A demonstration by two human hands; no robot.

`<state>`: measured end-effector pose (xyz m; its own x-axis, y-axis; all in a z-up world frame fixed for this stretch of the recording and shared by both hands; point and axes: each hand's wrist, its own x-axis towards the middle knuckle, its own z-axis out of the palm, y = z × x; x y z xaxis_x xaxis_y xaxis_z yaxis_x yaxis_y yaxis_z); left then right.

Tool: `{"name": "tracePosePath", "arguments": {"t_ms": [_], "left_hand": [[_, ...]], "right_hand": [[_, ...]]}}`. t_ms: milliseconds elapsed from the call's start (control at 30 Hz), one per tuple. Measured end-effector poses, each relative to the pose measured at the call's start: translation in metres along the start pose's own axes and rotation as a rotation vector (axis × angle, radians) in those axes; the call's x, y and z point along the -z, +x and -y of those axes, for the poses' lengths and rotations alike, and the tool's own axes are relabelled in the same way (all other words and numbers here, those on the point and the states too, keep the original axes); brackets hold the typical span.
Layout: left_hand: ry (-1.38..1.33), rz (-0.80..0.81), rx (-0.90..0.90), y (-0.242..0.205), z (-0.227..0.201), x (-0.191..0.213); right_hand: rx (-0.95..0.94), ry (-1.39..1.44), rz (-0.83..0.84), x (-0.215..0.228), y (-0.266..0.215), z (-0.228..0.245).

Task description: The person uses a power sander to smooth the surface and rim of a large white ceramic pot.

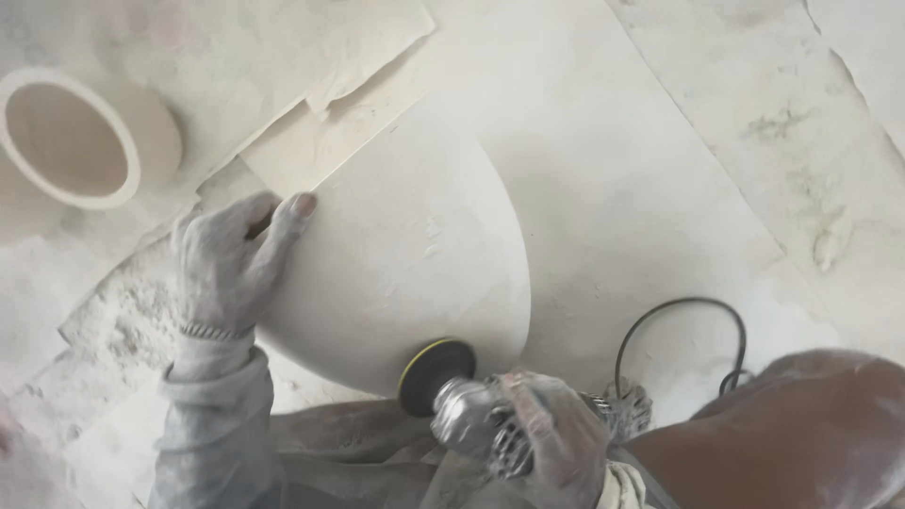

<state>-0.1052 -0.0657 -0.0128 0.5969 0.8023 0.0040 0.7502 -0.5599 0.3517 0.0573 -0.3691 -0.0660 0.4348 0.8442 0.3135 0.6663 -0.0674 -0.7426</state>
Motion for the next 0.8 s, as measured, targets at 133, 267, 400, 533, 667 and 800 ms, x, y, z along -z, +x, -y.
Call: {"name": "tracePosePath", "arguments": {"t_ms": [133,267,400,533,667,800], "left_hand": [[-0.097,-0.046,0.004,-0.008,0.003,0.004],[-0.137,-0.073,-0.018,-0.015,0.019,0.008],[-0.17,-0.077,-0.003,-0.021,0.013,0.017],[-0.214,-0.07,0.079,-0.03,0.024,0.008],[-0.244,-0.095,-0.001,-0.02,0.001,0.014],[-0.186,-0.111,0.03,-0.025,0.015,0.003]], "right_hand": [[-0.208,-0.081,0.121,-0.001,-0.008,-0.017],[-0.069,0.185,0.118,-0.001,0.044,-0.065],[-0.744,0.134,0.276,-0.006,0.035,-0.106],[-0.369,0.088,0.247,-0.002,0.016,-0.067],[0.121,-0.076,0.079,-0.017,-0.026,-0.02],[0.075,-0.154,0.163,-0.007,-0.016,-0.01]]}}
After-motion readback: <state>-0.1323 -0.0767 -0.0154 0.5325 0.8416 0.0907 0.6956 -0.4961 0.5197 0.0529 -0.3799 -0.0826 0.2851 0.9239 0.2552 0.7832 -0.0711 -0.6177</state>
